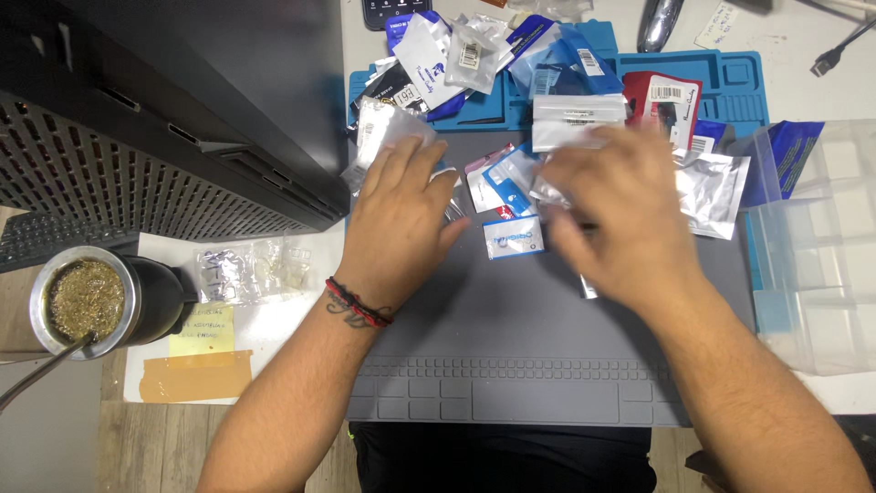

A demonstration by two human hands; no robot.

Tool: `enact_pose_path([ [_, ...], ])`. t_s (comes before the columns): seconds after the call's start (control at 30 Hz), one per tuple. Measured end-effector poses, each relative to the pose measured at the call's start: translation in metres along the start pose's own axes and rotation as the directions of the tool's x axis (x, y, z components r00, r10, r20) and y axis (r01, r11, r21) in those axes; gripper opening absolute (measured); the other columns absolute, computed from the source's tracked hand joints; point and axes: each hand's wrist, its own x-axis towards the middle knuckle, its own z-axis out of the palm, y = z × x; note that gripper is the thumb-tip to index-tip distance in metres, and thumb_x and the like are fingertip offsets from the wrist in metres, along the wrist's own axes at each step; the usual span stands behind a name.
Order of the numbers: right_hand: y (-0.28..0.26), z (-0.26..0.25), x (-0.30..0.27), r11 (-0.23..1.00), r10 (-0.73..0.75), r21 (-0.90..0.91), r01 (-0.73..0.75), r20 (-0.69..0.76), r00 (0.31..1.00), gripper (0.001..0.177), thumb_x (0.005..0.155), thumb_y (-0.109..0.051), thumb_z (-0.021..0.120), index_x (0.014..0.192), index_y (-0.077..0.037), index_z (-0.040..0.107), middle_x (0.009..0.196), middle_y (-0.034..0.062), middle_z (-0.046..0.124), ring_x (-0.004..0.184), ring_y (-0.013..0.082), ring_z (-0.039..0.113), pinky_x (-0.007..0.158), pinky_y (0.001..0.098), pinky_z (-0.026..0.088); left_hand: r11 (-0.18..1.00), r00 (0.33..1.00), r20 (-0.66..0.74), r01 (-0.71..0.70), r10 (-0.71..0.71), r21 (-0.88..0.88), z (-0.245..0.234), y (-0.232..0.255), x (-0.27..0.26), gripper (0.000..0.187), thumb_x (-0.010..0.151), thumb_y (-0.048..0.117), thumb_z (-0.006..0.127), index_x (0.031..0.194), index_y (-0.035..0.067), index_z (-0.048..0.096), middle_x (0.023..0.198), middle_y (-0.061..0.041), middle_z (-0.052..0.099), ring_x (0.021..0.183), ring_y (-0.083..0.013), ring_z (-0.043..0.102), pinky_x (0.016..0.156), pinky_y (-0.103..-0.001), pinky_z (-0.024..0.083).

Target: The person sorts through a pile of small electronic components and packaging on a desk. They open a small plastic bag, remove a component, and place it into a compartmentalized plastic storage box. The person continues to handle various sealed bags and packages, moving them around the workspace.

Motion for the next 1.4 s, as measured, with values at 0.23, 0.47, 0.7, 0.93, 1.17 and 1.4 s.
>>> enact_pose_path([
  [0.23,-0.016,0.008,0.005,0.995,-0.096,0.008,0.097,0.276,0.956,0.033,0.090,-0.027,0.076,0.119,-0.014,0.073,0.111,-0.0048,0.075,0.128,0.0287,0.057,0.117,0.0780,0.020,0.998,0.998,-0.006,-0.055,0.055,0.018,0.005,-0.005,0.000,0.037,0.081,0.031,0.085,0.110,0.013,0.071,0.117,-0.004,0.070,0.114,-0.0260,0.063,0.117,-0.051,0.033],
  [0.47,-0.009,0.010,-0.001,0.998,-0.054,0.003,0.055,0.260,0.964,0.031,0.090,-0.026,0.077,0.119,-0.016,0.076,0.099,-0.0050,0.075,0.118,0.0250,0.061,0.120,0.0758,0.014,0.983,0.999,-0.017,-0.047,0.045,-0.179,-0.011,0.005,0.005,0.045,0.087,0.036,0.080,0.122,0.009,0.068,0.129,-0.008,0.064,0.129,-0.0307,0.056,0.117,-0.055,0.032],
  [0.7,-0.009,0.004,0.003,0.999,-0.037,0.014,0.036,0.146,0.989,0.037,0.095,-0.028,0.077,0.126,-0.009,0.072,0.105,0.0031,0.072,0.113,0.0256,0.064,0.125,0.0689,0.018,0.963,0.959,-0.103,0.268,-0.265,0.011,0.005,0.011,-0.002,0.074,0.095,0.064,0.065,0.135,0.002,0.062,0.155,-0.033,0.034,0.146,-0.0529,0.026,0.114,-0.069,0.036],
  [0.93,-0.011,0.005,0.002,1.000,-0.014,0.026,0.017,-0.117,0.993,0.026,0.099,-0.010,0.078,0.122,0.002,0.073,0.097,0.0058,0.075,0.101,0.0300,0.067,0.127,0.0659,0.026,0.951,0.951,-0.077,0.304,-0.299,0.058,0.014,0.008,-0.005,0.075,0.096,0.070,0.051,0.127,0.004,0.066,0.145,-0.026,0.055,0.133,-0.0492,0.051,0.103,-0.059,0.046],
  [1.17,-0.017,0.006,0.023,0.956,-0.067,-0.293,0.030,-0.116,0.991,0.020,0.099,-0.011,0.078,0.115,-0.002,0.072,0.098,0.0095,0.073,0.100,0.0310,0.065,0.120,0.0557,0.038,0.956,0.947,-0.143,0.293,-0.288,0.019,0.019,0.012,-0.002,0.066,0.094,0.066,0.056,0.112,0.004,0.068,0.130,-0.015,0.064,0.126,-0.0388,0.055,0.095,-0.054,0.048],
  [1.4,-0.005,0.052,0.123,0.973,-0.123,-0.183,0.138,0.088,0.989,0.027,0.093,-0.002,0.068,0.119,-0.006,0.071,0.107,0.0116,0.069,0.101,0.0376,0.062,0.088,0.0497,0.047,0.940,0.929,-0.143,0.337,-0.341,-0.052,0.024,0.008,-0.001,0.052,0.080,0.052,0.083,0.100,0.006,0.068,0.138,-0.021,0.054,0.130,-0.0534,0.049,0.091,-0.062,0.051],
])
